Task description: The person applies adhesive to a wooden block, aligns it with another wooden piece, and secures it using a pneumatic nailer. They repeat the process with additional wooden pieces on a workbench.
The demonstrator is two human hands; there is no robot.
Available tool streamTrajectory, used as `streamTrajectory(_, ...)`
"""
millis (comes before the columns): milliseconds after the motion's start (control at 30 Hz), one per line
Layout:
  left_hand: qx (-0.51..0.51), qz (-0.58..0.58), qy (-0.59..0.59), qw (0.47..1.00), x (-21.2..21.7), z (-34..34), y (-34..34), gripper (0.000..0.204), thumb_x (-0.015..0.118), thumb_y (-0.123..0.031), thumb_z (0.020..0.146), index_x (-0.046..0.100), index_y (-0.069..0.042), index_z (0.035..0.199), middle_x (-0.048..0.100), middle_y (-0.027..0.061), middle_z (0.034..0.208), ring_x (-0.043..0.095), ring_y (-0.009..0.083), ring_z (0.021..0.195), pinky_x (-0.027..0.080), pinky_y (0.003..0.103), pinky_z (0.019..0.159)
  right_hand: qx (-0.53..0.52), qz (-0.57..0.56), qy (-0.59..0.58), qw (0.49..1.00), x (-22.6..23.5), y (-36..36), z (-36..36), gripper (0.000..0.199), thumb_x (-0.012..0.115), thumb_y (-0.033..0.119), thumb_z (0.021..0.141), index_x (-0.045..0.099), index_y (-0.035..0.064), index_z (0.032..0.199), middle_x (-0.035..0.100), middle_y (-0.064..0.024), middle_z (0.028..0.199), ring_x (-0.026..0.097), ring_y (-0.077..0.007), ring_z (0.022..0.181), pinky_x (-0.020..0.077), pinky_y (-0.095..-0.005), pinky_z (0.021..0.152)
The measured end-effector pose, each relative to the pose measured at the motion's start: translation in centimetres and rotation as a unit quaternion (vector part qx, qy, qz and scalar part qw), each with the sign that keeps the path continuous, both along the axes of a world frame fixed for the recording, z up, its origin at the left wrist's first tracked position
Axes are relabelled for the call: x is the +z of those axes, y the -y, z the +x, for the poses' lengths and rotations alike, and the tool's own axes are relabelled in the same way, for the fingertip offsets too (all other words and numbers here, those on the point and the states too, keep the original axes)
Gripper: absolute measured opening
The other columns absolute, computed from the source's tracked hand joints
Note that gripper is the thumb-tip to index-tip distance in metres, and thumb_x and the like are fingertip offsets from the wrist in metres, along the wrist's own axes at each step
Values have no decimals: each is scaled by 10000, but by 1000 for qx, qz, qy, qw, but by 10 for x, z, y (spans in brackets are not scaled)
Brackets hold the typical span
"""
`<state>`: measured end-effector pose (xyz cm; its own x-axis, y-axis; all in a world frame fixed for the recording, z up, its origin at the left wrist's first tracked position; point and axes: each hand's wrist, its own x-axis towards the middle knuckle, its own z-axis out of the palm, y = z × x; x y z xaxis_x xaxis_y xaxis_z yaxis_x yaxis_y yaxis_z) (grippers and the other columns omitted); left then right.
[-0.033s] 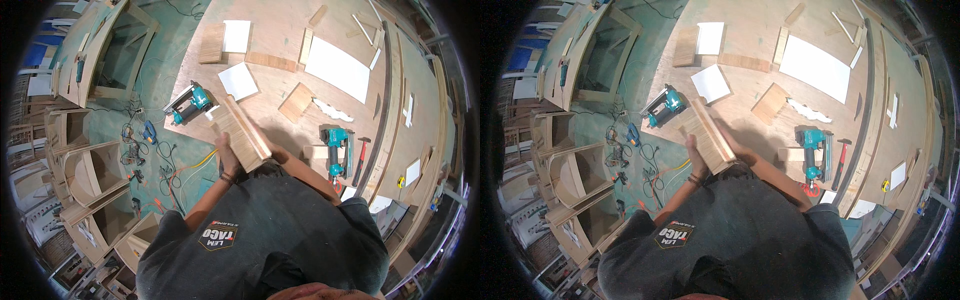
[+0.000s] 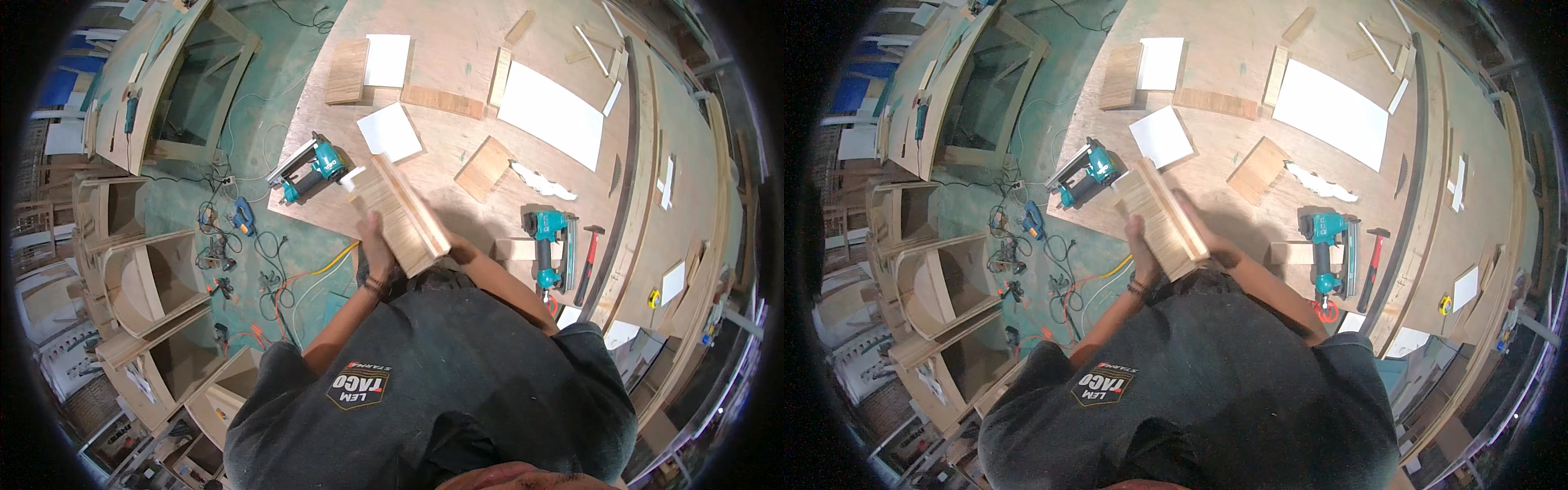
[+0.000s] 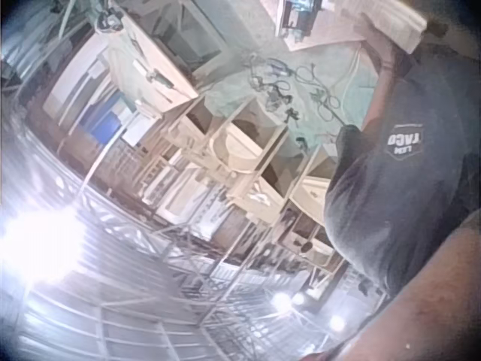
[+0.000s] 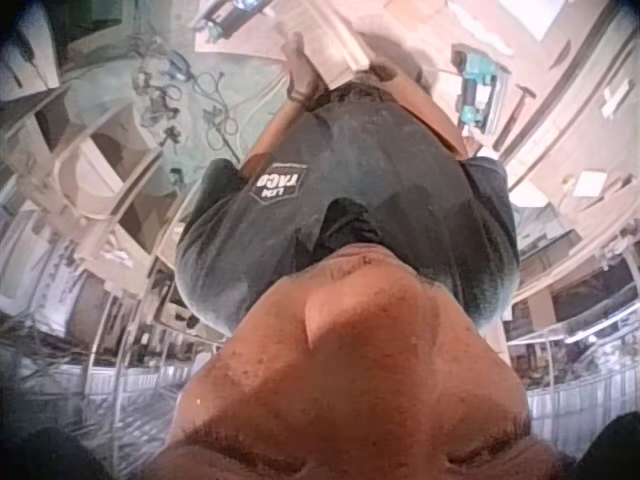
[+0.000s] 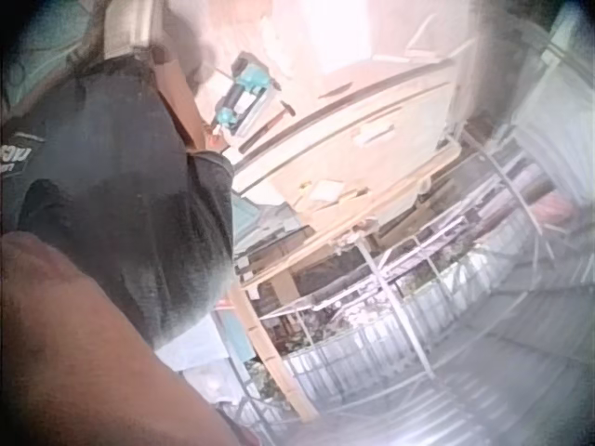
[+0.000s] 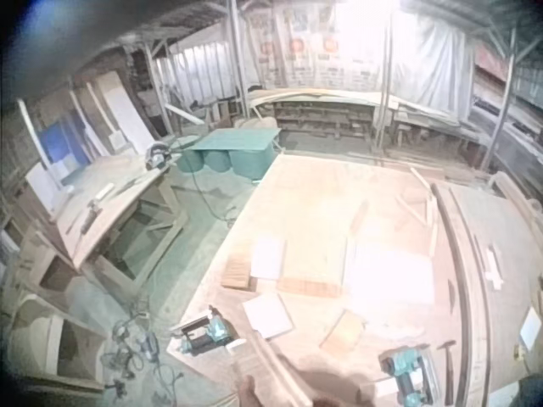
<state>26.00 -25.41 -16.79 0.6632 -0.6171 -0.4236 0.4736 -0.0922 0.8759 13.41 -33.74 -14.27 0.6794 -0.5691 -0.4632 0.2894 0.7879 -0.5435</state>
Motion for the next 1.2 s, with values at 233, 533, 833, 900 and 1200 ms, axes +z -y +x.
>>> streamTrajectory(233,-275,59,92,955,4,-13,152,1047,410,-812,900,448,132,1351,574,324,1290,579,385,1237,470,417,1025,-110,-55,-7,992,4,88,-32,640,360,578,1062,459,73,1442,603,-57,1321,618,-168,1171,536,-350,1008)
streamTrajectory(533,-309,45,115,943,51,-56,184,1238,474,-915,780,421,158,1396,544,368,1356,541,422,1305,392,420,1124,-209,-148,-15,966,-20,132,-70,552,393,504,1080,501,81,1417,642,-46,1272,649,-162,1132,560,-337,979)
streamTrajectory(833,-322,76,168,929,37,-35,239,1288,514,-903,785,340,158,1495,507,310,1428,504,364,1352,383,392,1142,-153,-169,-204,952,45,189,-75,604,456,579,1022,554,120,1402,670,-61,1270,659,-185,1136,546,-383,970)
streamTrajectory(900,-331,91,182,921,37,-29,235,1313,535,-910,764,331,164,1491,518,309,1408,527,367,1327,411,393,1119,-122,-129,-261,949,59,195,-77,675,571,631,922,607,106,1345,675,-87,1200,659,-215,1067,531,-373,897)
streamTrajectory(1200,-344,13,-22,939,68,-2,190,1035,775,-647,798,366,44,1451,557,257,1347,606,339,1225,595,468,886,-152,-216,-418,869,77,165,-85,567,715,438,769,700,-59,1042,664,-127,949,615,-194,851,481,-356,750)
